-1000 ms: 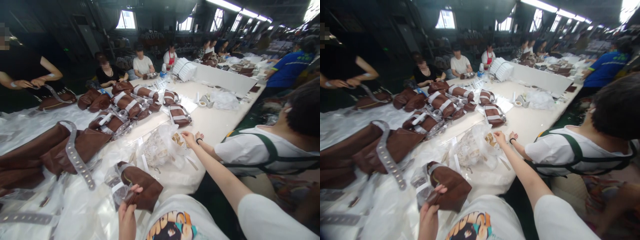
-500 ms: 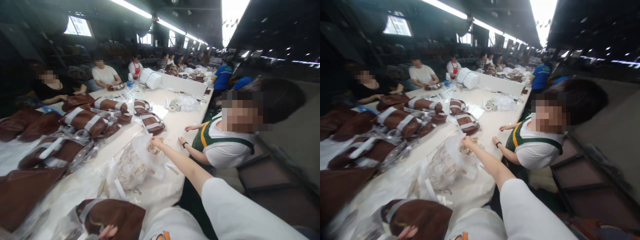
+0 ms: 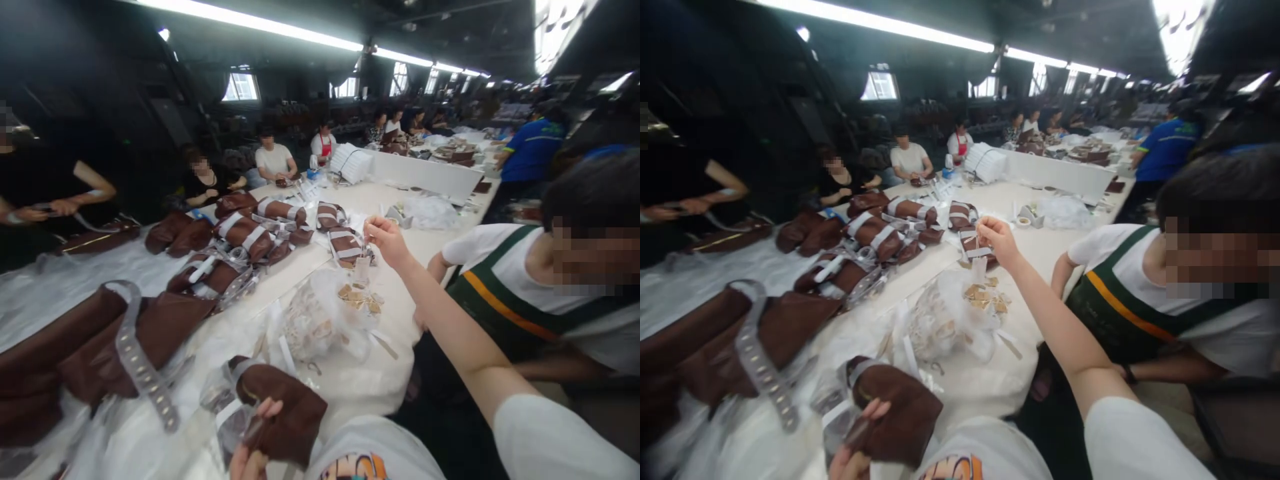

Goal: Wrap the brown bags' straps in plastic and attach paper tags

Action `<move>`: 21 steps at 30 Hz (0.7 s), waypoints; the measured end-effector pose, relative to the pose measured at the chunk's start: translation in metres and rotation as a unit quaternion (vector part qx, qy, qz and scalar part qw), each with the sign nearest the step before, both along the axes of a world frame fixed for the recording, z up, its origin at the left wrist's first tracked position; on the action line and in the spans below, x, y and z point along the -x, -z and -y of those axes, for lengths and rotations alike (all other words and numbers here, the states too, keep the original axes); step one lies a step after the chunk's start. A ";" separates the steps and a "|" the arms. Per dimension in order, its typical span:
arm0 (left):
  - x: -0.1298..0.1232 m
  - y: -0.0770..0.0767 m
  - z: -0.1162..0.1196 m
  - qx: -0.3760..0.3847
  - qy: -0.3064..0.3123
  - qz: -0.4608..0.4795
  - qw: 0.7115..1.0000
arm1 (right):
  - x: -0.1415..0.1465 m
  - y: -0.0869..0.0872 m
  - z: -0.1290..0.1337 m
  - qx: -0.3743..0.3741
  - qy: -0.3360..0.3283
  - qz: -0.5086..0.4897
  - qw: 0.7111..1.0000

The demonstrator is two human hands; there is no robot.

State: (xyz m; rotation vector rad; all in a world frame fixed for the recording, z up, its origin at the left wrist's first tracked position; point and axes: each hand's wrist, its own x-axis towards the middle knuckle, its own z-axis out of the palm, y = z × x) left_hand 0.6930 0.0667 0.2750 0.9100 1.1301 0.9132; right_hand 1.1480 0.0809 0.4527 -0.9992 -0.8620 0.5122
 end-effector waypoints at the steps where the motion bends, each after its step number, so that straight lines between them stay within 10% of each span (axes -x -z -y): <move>1: -0.001 -0.004 0.003 0.003 -0.002 0.022 1.000 | 0.005 -0.008 0.004 0.003 -0.008 0.012 1.000; 8: -0.002 -0.019 0.011 -0.022 -0.003 0.037 0.999 | 0.056 -0.034 0.021 0.007 -0.092 -0.008 0.996; 21: -0.038 -0.029 0.009 -0.102 0.011 0.007 0.995 | 0.200 0.009 0.009 0.083 -0.361 -0.230 0.900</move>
